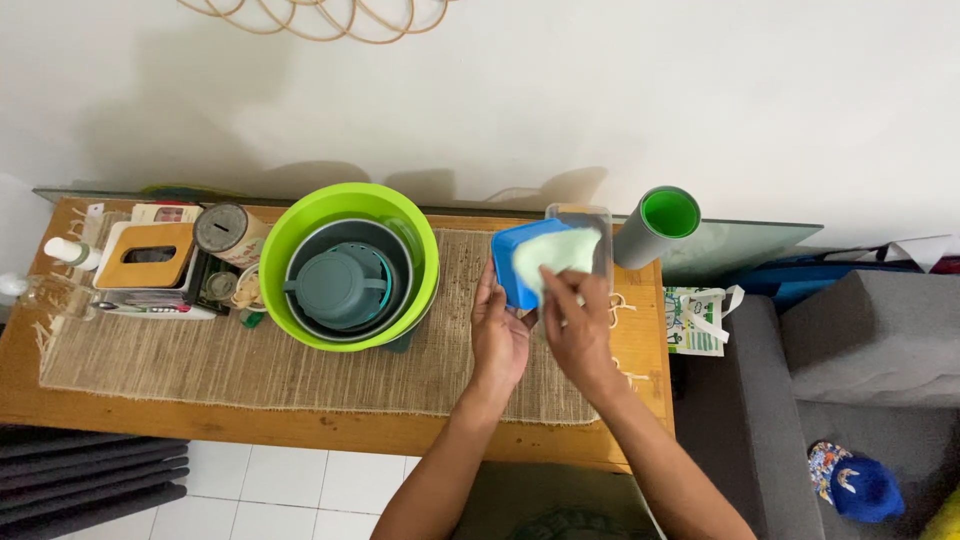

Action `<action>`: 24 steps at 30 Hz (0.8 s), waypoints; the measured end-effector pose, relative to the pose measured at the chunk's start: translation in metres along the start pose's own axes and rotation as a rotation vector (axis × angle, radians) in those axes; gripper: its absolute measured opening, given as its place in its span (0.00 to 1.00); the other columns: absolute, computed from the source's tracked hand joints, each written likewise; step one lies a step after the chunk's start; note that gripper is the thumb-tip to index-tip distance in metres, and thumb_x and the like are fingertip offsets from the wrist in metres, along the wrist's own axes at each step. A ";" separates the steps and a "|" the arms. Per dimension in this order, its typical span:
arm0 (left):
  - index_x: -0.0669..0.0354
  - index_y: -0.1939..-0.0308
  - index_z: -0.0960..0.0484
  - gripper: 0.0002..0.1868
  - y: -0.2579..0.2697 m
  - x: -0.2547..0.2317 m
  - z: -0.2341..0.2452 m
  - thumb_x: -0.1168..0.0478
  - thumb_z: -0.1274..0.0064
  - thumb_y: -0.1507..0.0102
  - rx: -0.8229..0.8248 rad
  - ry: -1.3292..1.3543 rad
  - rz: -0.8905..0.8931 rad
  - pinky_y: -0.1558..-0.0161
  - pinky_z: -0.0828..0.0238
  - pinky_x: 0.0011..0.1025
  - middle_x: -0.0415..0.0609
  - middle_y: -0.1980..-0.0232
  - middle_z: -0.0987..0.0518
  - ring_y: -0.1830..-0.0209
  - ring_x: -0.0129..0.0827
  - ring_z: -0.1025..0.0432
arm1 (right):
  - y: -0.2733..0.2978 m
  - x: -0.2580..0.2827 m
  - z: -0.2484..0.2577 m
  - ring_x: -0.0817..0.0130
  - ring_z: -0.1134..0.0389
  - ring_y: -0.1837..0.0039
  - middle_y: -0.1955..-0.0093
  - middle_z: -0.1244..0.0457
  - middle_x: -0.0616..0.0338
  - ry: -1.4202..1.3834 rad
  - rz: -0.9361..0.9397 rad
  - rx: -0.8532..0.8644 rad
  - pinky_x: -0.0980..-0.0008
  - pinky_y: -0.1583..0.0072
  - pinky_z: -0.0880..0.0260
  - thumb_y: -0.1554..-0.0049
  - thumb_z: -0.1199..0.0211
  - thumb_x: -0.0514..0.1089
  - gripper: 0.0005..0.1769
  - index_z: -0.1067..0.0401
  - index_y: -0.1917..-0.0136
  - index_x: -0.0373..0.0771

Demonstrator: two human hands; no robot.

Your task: Wiping plastic food containers with a cloth to clean them.

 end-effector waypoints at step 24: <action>0.44 0.24 0.38 0.26 0.018 0.012 0.001 0.59 0.64 0.27 0.026 0.022 0.052 0.49 0.19 0.52 0.59 0.35 0.24 0.42 0.49 0.25 | -0.013 -0.002 0.022 0.62 0.36 0.53 0.52 0.38 0.55 0.082 -0.023 -0.065 0.63 0.50 0.31 0.43 0.39 0.28 0.21 0.22 0.38 0.38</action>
Point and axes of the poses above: each hand's wrist, its own y-axis away from the middle knuckle, its own z-axis out of the back of the hand, x = y × z, the point moved 3 cm from there along -y, towards the middle knuckle
